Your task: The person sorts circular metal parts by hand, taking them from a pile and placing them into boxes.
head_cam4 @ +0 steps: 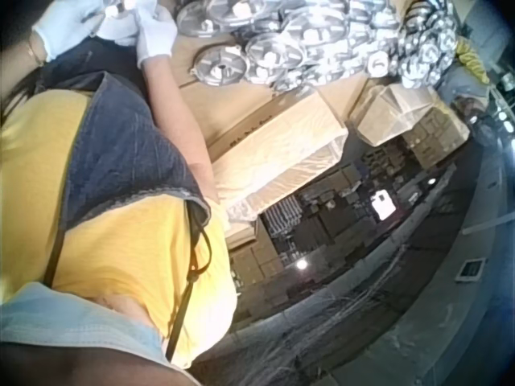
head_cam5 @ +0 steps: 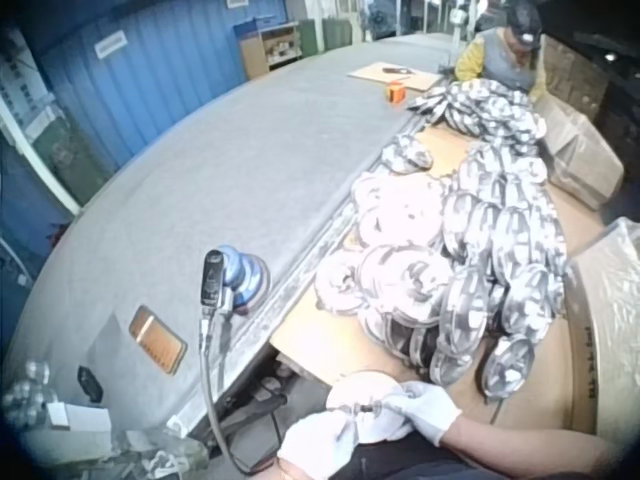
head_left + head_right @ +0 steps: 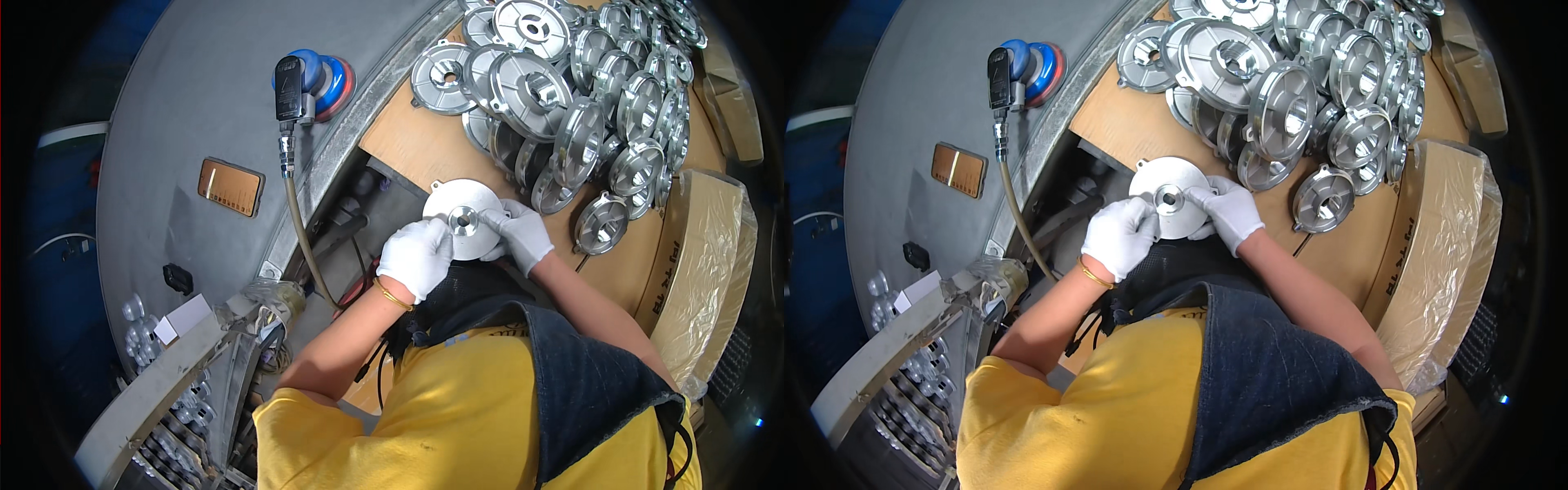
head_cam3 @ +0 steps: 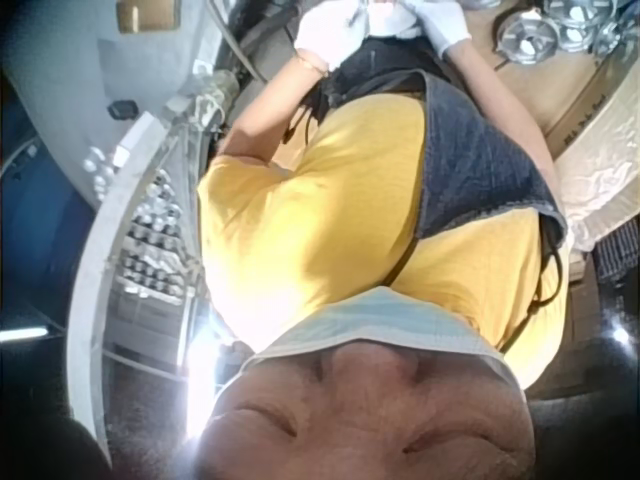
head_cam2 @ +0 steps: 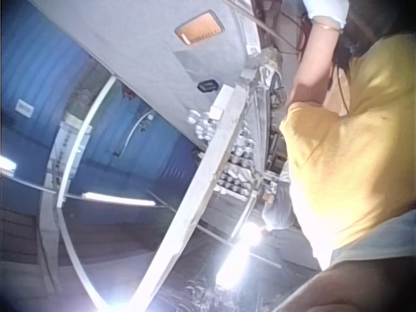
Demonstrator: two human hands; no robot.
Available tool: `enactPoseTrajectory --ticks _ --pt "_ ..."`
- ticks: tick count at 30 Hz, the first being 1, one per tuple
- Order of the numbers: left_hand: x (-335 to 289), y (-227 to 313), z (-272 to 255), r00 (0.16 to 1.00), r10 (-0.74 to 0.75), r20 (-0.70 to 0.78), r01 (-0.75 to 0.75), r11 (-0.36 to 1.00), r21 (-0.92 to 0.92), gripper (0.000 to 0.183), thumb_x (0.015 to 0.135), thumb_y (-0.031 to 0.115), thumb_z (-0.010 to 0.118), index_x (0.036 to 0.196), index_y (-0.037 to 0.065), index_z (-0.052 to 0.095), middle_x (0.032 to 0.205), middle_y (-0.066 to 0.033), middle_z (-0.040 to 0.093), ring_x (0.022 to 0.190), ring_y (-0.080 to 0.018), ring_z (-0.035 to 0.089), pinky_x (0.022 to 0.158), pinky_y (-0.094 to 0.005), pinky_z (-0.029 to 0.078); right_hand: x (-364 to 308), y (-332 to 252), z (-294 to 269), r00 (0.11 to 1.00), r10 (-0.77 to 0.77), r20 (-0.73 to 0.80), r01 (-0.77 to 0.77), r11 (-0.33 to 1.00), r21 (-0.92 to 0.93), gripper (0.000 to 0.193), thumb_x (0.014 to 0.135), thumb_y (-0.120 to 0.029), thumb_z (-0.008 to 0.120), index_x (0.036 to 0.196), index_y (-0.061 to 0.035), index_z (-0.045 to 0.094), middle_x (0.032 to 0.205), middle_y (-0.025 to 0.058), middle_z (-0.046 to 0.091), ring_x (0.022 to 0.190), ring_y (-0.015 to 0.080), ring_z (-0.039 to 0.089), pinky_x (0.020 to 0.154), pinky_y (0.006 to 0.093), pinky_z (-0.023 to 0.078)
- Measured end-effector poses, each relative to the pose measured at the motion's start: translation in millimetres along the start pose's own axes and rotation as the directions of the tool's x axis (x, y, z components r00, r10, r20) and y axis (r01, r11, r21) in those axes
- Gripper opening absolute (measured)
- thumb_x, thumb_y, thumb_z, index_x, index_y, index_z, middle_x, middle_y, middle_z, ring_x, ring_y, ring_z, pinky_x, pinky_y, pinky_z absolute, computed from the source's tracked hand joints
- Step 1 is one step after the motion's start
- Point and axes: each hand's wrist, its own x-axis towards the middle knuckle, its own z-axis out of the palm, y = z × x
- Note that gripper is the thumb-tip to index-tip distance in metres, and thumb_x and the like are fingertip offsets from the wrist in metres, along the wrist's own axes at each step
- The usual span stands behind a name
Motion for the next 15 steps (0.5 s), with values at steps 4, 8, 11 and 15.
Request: enactPoseTrajectory --ticks 4,8,11,15 --pt "11 -5 -17 0.993 0.063 0.096 -0.061 0.998 -0.025 0.005 0.073 0.010 0.066 0.076 0.012 0.063 0.070 -0.0105 0.061 0.069 -0.0302 0.061 0.061 -0.0409 0.048 0 1 1 1.000 0.001 -0.012 -0.001 1.000 0.012 0.036 0.086 -0.020 0.063 0.112 0.0042 0.057 0.090 0.0090 0.063 0.069 0.0169 0.064 0.047 0.0276 0.057" --pt "40 -21 -14 0.963 0.269 0.005 -0.266 0.950 0.165 0.008 0.074 0.014 0.066 0.081 0.017 0.063 0.067 -0.0075 0.056 0.065 -0.0279 0.058 0.059 -0.0395 0.047 3 2 1 1.000 0.023 -0.022 -0.022 1.000 0.014 0.038 0.086 -0.021 0.064 0.113 0.0047 0.057 0.091 0.0099 0.063 0.070 0.0175 0.065 0.047 0.0280 0.058" --pt "66 -20 -16 0.921 0.370 0.122 -0.388 0.902 0.190 0.012 0.072 0.014 0.064 0.083 0.018 0.064 0.071 -0.0070 0.056 0.071 -0.0281 0.058 0.061 -0.0398 0.048 3 1 1 0.999 0.037 -0.004 -0.037 0.999 0.007 0.040 0.086 -0.022 0.064 0.114 0.0049 0.056 0.093 0.0105 0.063 0.071 0.0178 0.065 0.047 0.0285 0.058" --pt "81 -10 -12 0.856 0.489 0.170 -0.510 0.851 0.122 0.016 0.071 0.014 0.062 0.086 0.018 0.064 0.073 -0.0068 0.057 0.076 -0.0276 0.059 0.062 -0.0391 0.049 1 -2 1 0.999 0.027 -0.028 -0.026 0.999 0.027 0.041 0.085 -0.021 0.064 0.115 0.0051 0.055 0.093 0.0108 0.063 0.072 0.0179 0.065 0.047 0.0288 0.058"
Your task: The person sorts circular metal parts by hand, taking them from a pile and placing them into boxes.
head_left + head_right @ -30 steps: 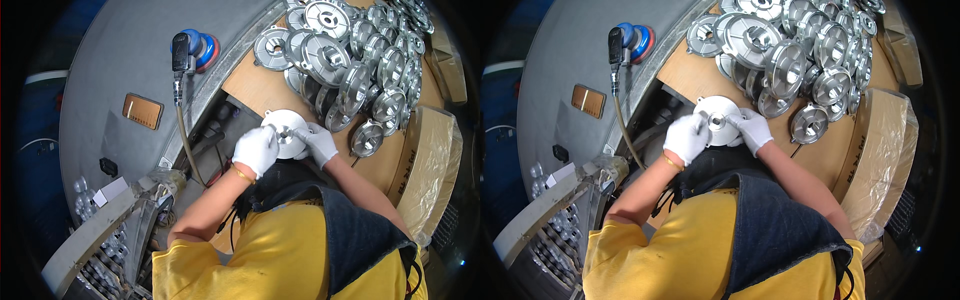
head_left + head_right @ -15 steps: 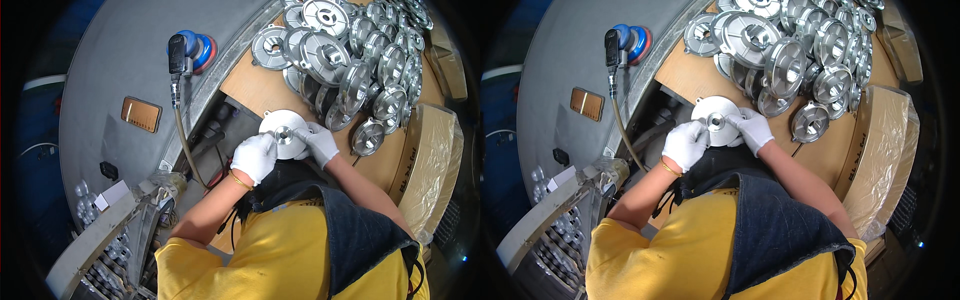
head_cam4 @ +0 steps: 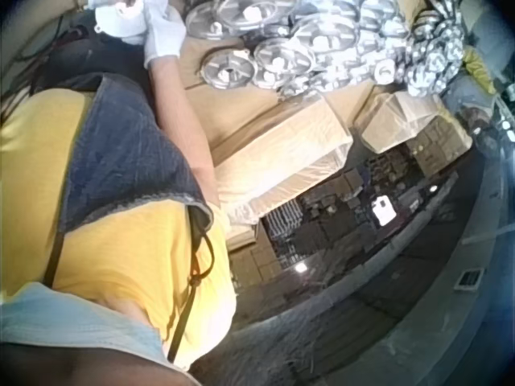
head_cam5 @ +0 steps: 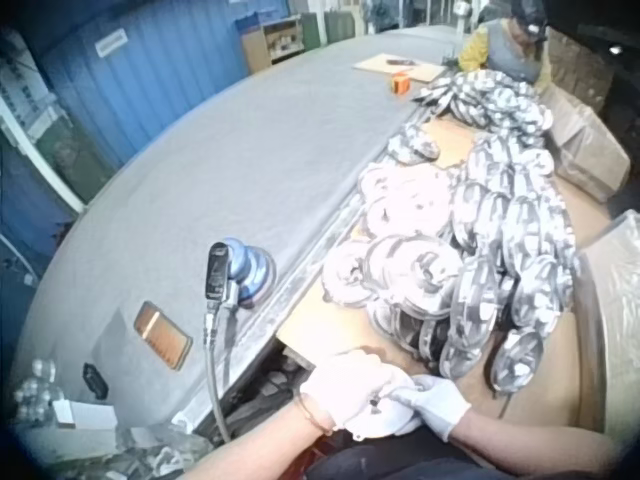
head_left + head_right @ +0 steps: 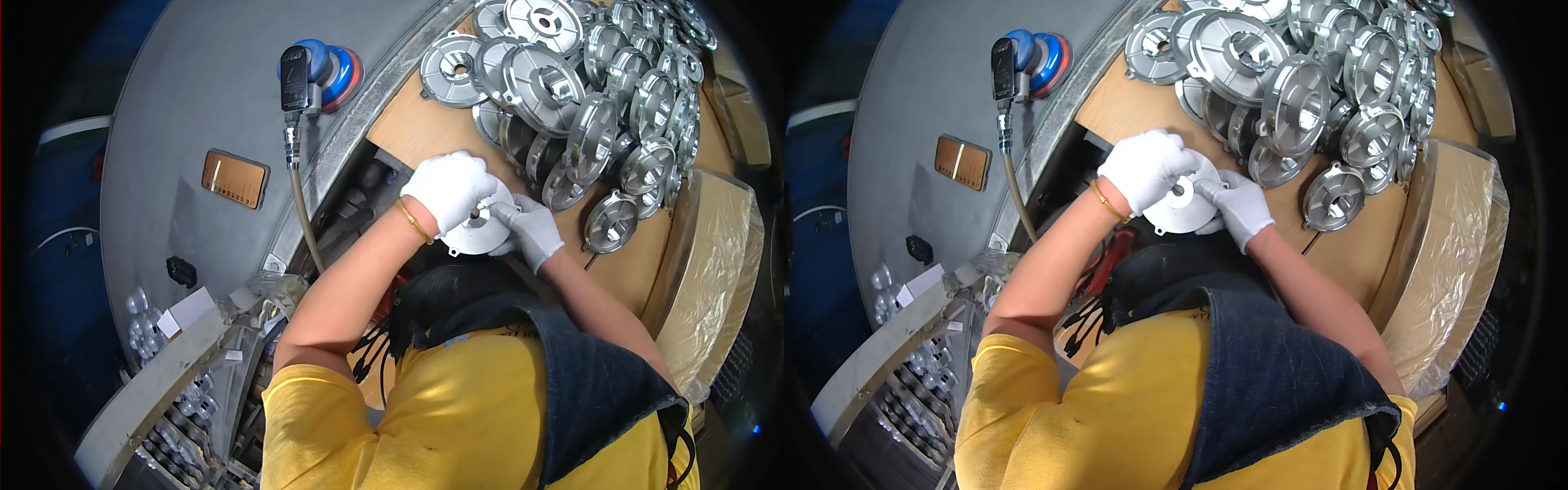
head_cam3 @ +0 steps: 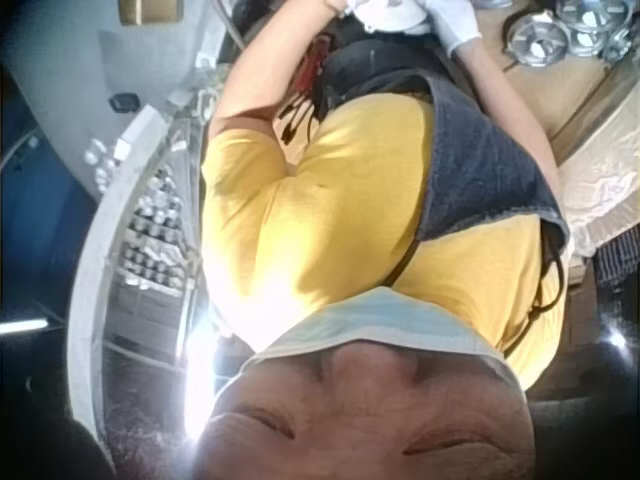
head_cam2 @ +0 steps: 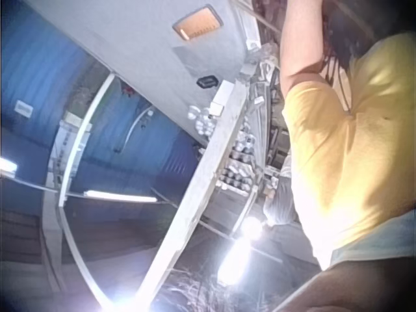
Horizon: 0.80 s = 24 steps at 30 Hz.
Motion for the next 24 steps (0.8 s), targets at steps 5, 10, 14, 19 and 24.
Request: enactPoseTrajectory --ticks 5,10,14,19,24 --pt "-26 -20 -6 0.998 -0.023 0.062 0.024 0.999 -0.029 0.015 0.069 0.010 0.062 0.082 0.017 0.063 0.071 -0.0067 0.057 0.069 -0.0279 0.058 0.059 -0.0377 0.048 -1 -1 3 1.000 -0.010 -0.005 0.010 1.000 -0.025 0.034 0.089 -0.022 0.060 0.111 0.0034 0.056 0.085 0.0104 0.063 0.061 0.0169 0.064 0.046 0.0255 0.055" --pt "2 0 2 1.000 0.023 -0.021 -0.023 1.000 -0.011 0.017 0.069 0.006 0.059 0.082 0.016 0.063 0.071 -0.0070 0.055 0.073 -0.0294 0.057 0.060 -0.0392 0.048 3 2 1 1.000 -0.017 0.005 0.017 1.000 -0.014 0.040 0.086 -0.021 0.064 0.116 0.0053 0.055 0.094 0.0106 0.063 0.070 0.0178 0.065 0.047 0.0290 0.058" --pt "-11 -6 -4 0.999 0.002 0.037 -0.004 0.998 0.057 0.017 0.070 0.009 0.060 0.085 0.017 0.062 0.070 -0.0069 0.055 0.073 -0.0280 0.058 0.059 -0.0387 0.048 2 3 -2 1.000 0.003 0.017 -0.003 1.000 -0.009 0.039 0.086 -0.021 0.063 0.115 0.0050 0.055 0.093 0.0103 0.063 0.070 0.0177 0.065 0.047 0.0288 0.058" --pt "-24 -6 -4 0.995 -0.094 0.011 0.094 0.995 0.028 0.016 0.071 0.010 0.060 0.085 0.017 0.063 0.071 -0.0067 0.055 0.073 -0.0269 0.058 0.060 -0.0387 0.048 3 3 0 1.000 -0.008 0.002 0.008 1.000 -0.010 0.040 0.086 -0.021 0.063 0.115 0.0047 0.055 0.092 0.0102 0.064 0.070 0.0179 0.065 0.048 0.0290 0.058" --pt "4 0 -9 0.988 -0.056 0.146 0.050 0.998 0.046 0.014 0.072 0.010 0.058 0.084 0.015 0.063 0.076 -0.0089 0.058 0.077 -0.0309 0.059 0.064 -0.0403 0.049 -3 -6 3 0.999 0.038 0.009 -0.038 0.999 -0.021 0.041 0.086 -0.021 0.064 0.116 0.0049 0.055 0.092 0.0092 0.064 0.070 0.0171 0.065 0.049 0.0286 0.058"
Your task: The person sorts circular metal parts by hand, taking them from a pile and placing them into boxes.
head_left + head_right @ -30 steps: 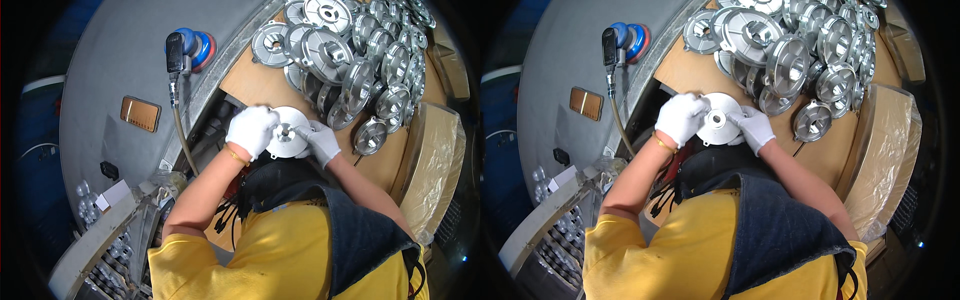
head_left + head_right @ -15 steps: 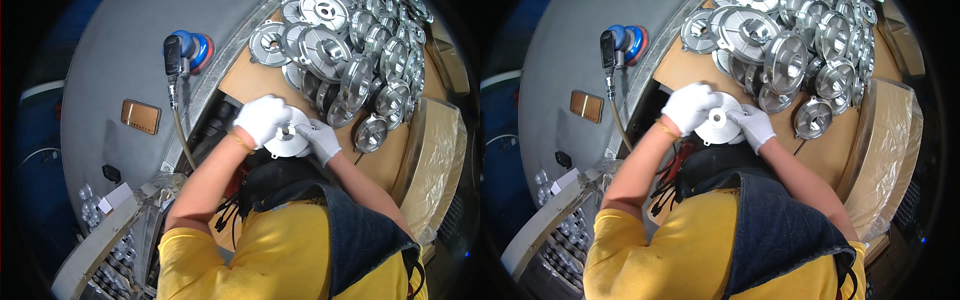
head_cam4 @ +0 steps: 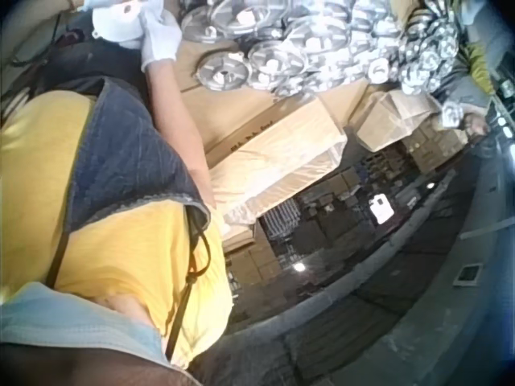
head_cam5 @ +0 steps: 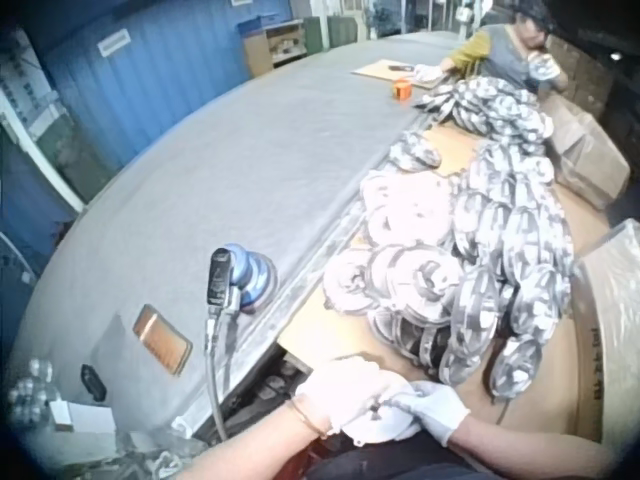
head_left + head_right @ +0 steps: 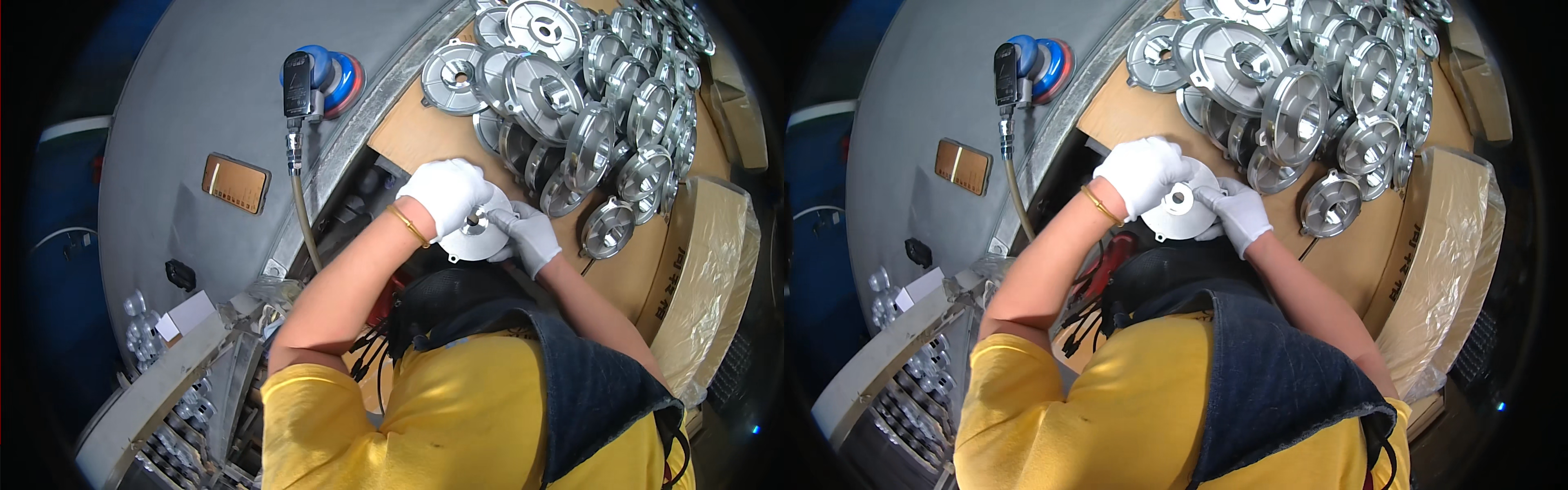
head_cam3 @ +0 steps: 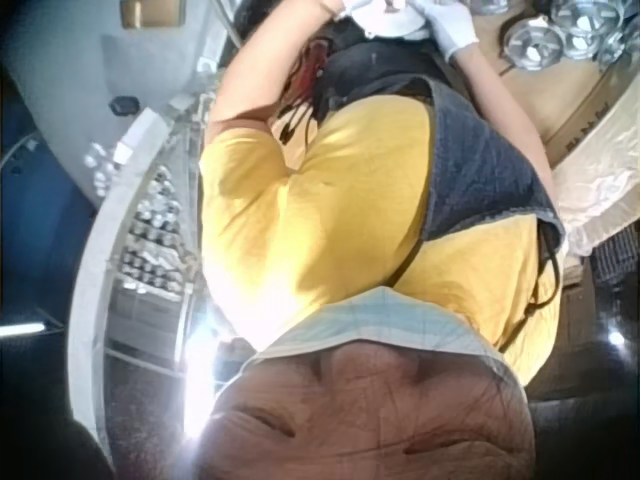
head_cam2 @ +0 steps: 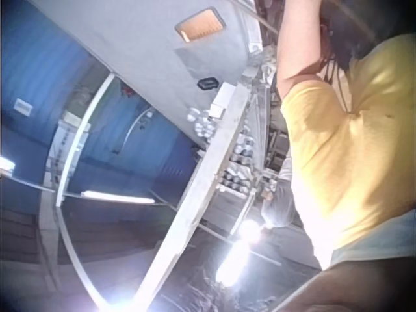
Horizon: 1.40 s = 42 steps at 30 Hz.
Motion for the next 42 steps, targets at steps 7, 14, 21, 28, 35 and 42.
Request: enactPoseTrajectory --ticks 7,14,21,28,35,42 --pt "-22 -8 -6 0.998 -0.007 0.063 0.007 1.000 -0.003 0.013 0.074 0.011 0.057 0.086 0.013 0.062 0.080 -0.0104 0.061 0.078 -0.0308 0.062 0.066 -0.0403 0.050 3 6 -1 0.999 -0.038 0.006 0.038 0.999 -0.025 0.040 0.087 -0.023 0.063 0.116 0.0039 0.056 0.091 0.0091 0.064 0.070 0.0172 0.065 0.049 0.0280 0.058" --pt "4 -8 -7 0.993 -0.041 0.108 0.042 0.999 -0.013 0.006 0.077 0.016 0.057 0.081 0.015 0.061 0.076 -0.0087 0.057 0.077 -0.0303 0.060 0.068 -0.0393 0.049 4 10 -6 0.998 -0.059 -0.003 0.059 0.998 0.003 0.041 0.088 -0.023 0.061 0.116 0.0056 0.053 0.090 0.0114 0.064 0.066 0.0184 0.065 0.048 0.0270 0.057" --pt "-1 -14 11 0.987 0.110 -0.120 -0.130 0.977 -0.167 0.008 0.078 0.020 0.060 0.082 0.016 0.065 0.080 -0.0092 0.057 0.076 -0.0302 0.059 0.067 -0.0410 0.049 4 13 -4 0.998 -0.052 0.027 0.053 0.998 -0.032 0.039 0.090 -0.025 0.058 0.117 0.0020 0.052 0.088 0.0107 0.065 0.058 0.0182 0.065 0.042 0.0246 0.050" --pt "-44 7 18 0.967 -0.230 -0.108 0.219 0.970 -0.103 0.006 0.080 0.018 0.059 0.081 0.014 0.064 0.075 -0.0096 0.059 0.071 -0.0294 0.060 0.064 -0.0400 0.050 3 9 -6 0.997 -0.079 -0.013 0.079 0.997 -0.002 0.040 0.088 -0.023 0.061 0.117 0.0037 0.053 0.090 0.0109 0.065 0.062 0.0183 0.065 0.046 0.0255 0.054" --pt "-66 40 30 0.888 -0.441 -0.134 0.441 0.897 -0.030 0.005 0.078 0.014 0.060 0.074 0.012 0.062 0.073 -0.0112 0.063 0.067 -0.0307 0.062 0.061 -0.0392 0.051 6 13 -4 0.996 -0.078 0.033 0.077 0.997 0.019 0.039 0.087 -0.021 0.063 0.115 0.0053 0.054 0.090 0.0115 0.064 0.067 0.0183 0.066 0.048 0.0283 0.058" --pt "-67 76 58 0.747 -0.583 -0.320 0.512 0.811 -0.282 0.014 0.078 0.020 0.061 0.070 0.009 0.063 0.068 -0.0151 0.061 0.065 -0.0339 0.060 0.061 -0.0400 0.050 9 16 -7 0.991 -0.120 0.054 0.119 0.993 0.022 0.037 0.087 -0.018 0.062 0.115 0.0052 0.053 0.093 0.0120 0.064 0.067 0.0183 0.066 0.049 0.0287 0.057"
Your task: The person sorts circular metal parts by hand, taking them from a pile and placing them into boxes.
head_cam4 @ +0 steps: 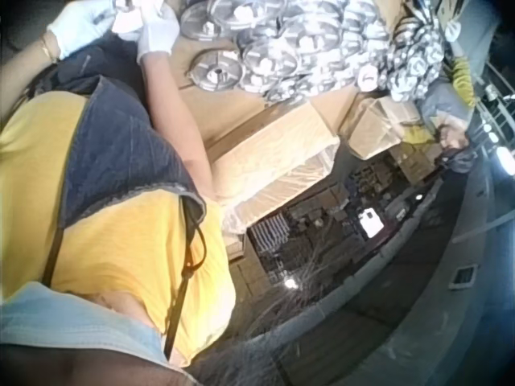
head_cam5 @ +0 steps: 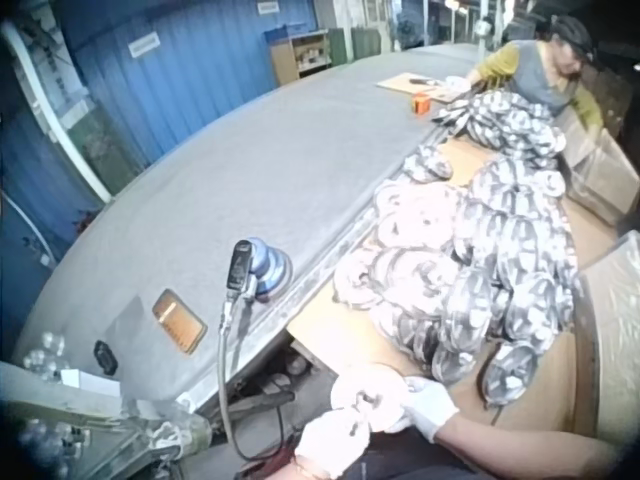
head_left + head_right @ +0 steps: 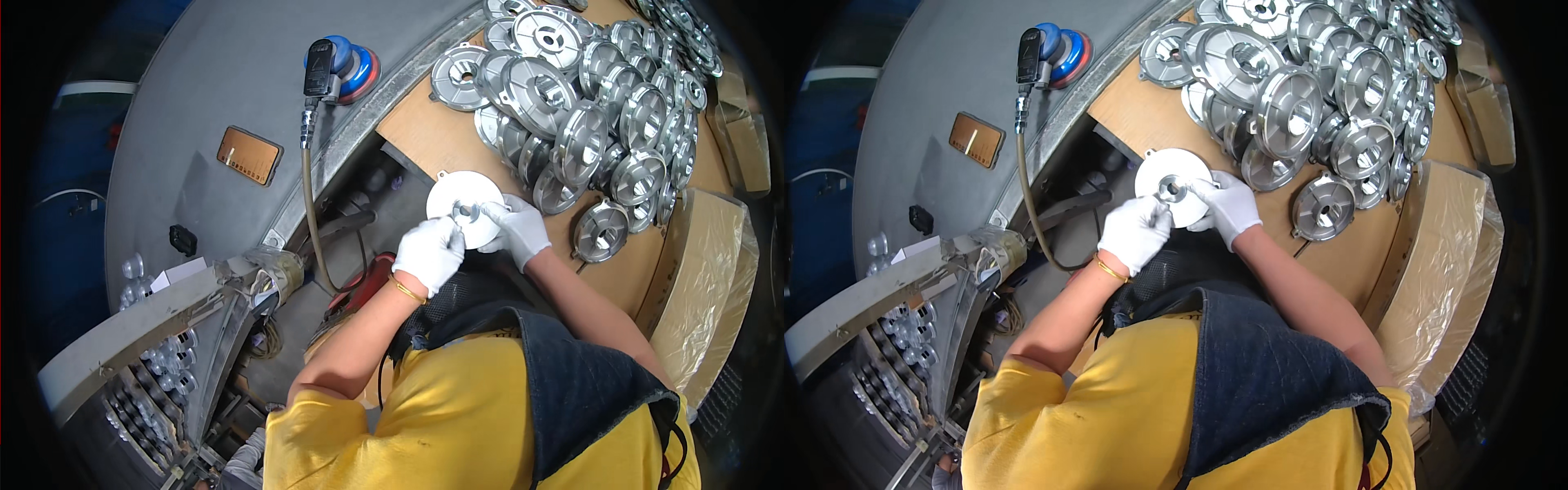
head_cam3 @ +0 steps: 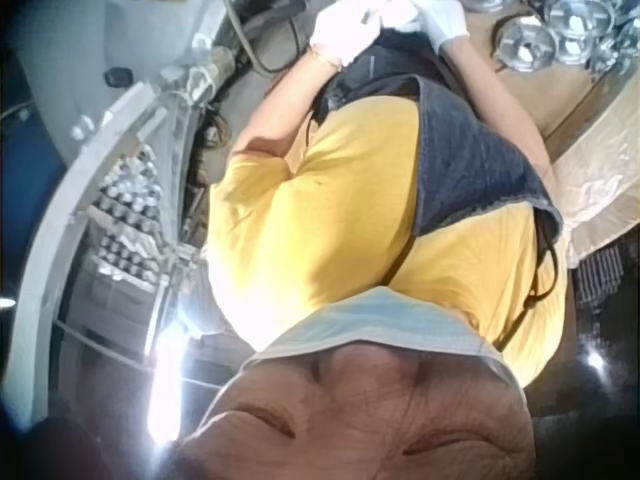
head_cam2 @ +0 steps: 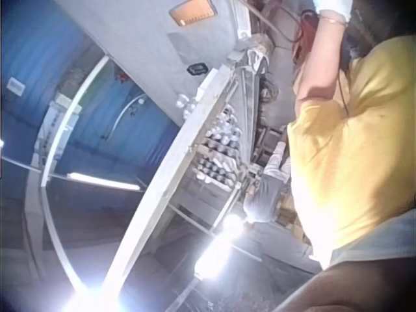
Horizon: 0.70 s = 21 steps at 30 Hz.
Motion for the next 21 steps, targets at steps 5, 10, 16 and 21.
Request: enactPoseTrajectory --ticks 5,10,16,21 --pt "18 -14 -17 0.984 -0.178 0.017 0.179 0.984 -0.011 0.015 0.081 0.021 0.059 0.076 0.008 0.064 0.071 -0.0142 0.063 0.068 -0.0303 0.063 0.062 -0.0369 0.051 0 1 0 0.998 0.003 0.060 -0.006 0.999 0.050 0.036 0.088 -0.017 0.061 0.115 0.0045 0.052 0.093 0.0117 0.063 0.068 0.0180 0.066 0.049 0.0292 0.057" --pt "-8 17 16 0.967 -0.254 0.037 0.254 0.967 -0.016 0.014 0.080 0.022 0.059 0.075 0.009 0.060 0.074 -0.0164 0.063 0.070 -0.0360 0.062 0.067 -0.0448 0.050 7 11 -6 0.992 -0.050 0.120 0.030 0.986 0.163 0.033 0.089 -0.016 0.060 0.114 0.0037 0.052 0.094 0.0112 0.064 0.073 0.0197 0.067 0.051 0.0306 0.058" --pt "2 7 -5 0.956 -0.282 0.082 0.291 0.948 -0.128 0.015 0.079 0.023 0.061 0.077 0.008 0.064 0.076 -0.0164 0.063 0.074 -0.0360 0.062 0.068 -0.0415 0.050 -1 5 -4 0.993 -0.025 0.115 0.004 0.984 0.179 0.032 0.091 -0.015 0.058 0.115 0.0040 0.051 0.096 0.0119 0.064 0.077 0.0217 0.068 0.053 0.0326 0.058" --pt "2 6 0 0.956 -0.291 -0.029 0.289 0.956 -0.042 0.010 0.075 0.015 0.066 0.079 0.006 0.064 0.072 -0.0129 0.064 0.066 -0.0271 0.064 0.064 -0.0324 0.051 7 9 -5 0.991 -0.036 0.129 0.010 0.980 0.198 0.032 0.091 -0.016 0.057 0.116 0.0038 0.051 0.098 0.0131 0.063 0.077 0.0221 0.068 0.055 0.0338 0.059"
